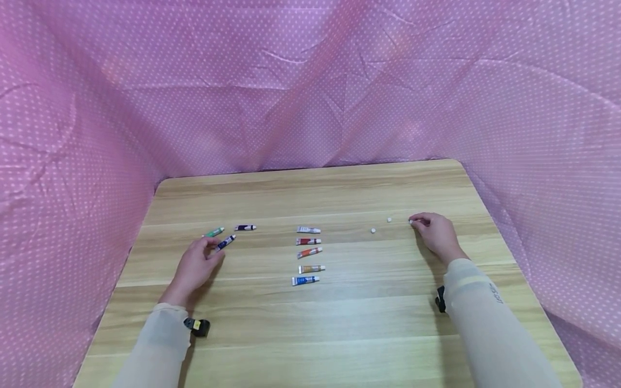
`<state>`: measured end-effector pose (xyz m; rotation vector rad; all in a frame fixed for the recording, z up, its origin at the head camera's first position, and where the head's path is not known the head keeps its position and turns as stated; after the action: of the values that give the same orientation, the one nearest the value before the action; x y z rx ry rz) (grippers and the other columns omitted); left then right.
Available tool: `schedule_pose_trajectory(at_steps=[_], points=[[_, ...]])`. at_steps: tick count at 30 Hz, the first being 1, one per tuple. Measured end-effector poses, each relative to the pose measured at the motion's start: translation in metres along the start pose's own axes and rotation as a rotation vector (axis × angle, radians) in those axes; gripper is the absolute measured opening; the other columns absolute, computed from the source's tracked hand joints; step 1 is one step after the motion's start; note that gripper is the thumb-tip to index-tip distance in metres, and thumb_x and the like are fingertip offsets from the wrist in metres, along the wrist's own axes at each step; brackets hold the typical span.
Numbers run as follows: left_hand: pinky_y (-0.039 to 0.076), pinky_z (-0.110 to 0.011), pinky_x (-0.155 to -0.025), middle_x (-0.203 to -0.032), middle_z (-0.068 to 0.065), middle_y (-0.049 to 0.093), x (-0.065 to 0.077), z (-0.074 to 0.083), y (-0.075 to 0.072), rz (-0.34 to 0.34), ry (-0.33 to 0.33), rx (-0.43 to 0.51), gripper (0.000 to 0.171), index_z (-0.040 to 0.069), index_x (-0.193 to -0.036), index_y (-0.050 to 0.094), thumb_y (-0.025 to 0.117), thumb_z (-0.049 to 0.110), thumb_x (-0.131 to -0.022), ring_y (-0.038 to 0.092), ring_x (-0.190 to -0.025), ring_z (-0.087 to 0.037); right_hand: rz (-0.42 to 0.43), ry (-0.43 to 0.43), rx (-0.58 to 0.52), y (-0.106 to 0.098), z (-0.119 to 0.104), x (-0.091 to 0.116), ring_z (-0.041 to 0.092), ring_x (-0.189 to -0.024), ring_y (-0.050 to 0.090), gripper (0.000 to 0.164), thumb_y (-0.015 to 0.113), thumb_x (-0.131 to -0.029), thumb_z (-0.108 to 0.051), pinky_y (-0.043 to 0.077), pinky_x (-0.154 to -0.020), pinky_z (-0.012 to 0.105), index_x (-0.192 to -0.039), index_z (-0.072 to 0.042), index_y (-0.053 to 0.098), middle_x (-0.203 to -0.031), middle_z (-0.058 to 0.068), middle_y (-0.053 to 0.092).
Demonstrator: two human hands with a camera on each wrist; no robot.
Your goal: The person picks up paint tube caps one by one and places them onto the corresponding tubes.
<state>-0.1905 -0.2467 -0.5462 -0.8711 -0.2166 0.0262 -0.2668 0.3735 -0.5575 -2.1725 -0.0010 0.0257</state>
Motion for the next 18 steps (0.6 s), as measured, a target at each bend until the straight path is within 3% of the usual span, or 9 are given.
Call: schedule_pose_trajectory(at_steps=[4,8,13,18], points=[[0.05,-0.059,-0.111,-0.143,-0.021,0.06,-0.0023,-0.0003,0.0014,0.012,0.011,-0.014,0.042,0.008,-0.145,0.061,0.067,0.024,-0.107,0.062,-0.124,-0.04,-0.015,0.002,-0.011,0.0019,0.0009,-0.0002,0.052,-0.127,0.065,0.023,0.064,-0.11,-0.02,0.047,-0.109,0.065,-0.121,-0.006,0.08,-0.128,0.03,0.074],[0.046,-0.062,-0.117,-0.142,-0.02,0.062,-0.0044,0.0006,0.0023,0.019,0.017,-0.026,0.042,0.008,-0.146,0.061,0.067,0.024,-0.108,0.06,-0.131,-0.041,-0.027,0.009,-0.017,0.0018,0.0008,-0.0004,0.053,-0.128,0.064,0.024,0.062,-0.111,-0.02,0.046,-0.11,0.066,-0.122,-0.006,0.079,-0.13,0.031,0.072],[0.048,-0.061,-0.112,-0.136,-0.02,0.067,-0.006,0.0034,0.0028,0.042,0.012,-0.051,0.039,0.007,-0.143,0.064,0.068,0.022,-0.107,0.062,-0.126,-0.041,-0.031,0.024,-0.021,0.003,0.0028,-0.0003,0.049,-0.121,0.066,0.025,0.061,-0.112,-0.02,0.049,-0.104,0.063,-0.124,-0.006,0.078,-0.124,0.029,0.073],[0.051,-0.055,-0.1,-0.126,-0.017,0.07,-0.0061,0.0056,0.0035,0.061,-0.019,-0.082,0.033,0.007,-0.137,0.069,0.07,0.019,-0.106,0.065,-0.114,-0.037,-0.044,0.007,-0.019,0.0053,0.0005,0.0001,0.04,-0.106,0.067,0.025,0.062,-0.112,-0.02,0.051,-0.092,0.052,-0.122,-0.004,0.076,-0.111,0.024,0.073]])
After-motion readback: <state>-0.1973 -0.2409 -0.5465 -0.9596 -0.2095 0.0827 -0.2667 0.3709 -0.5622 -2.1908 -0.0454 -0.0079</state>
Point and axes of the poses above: each hand's wrist, its own x-axis away from the middle knuckle, its own y-axis out of the palm, z = x × y, the point moved 5 cm from there along -x, towards the middle knuckle
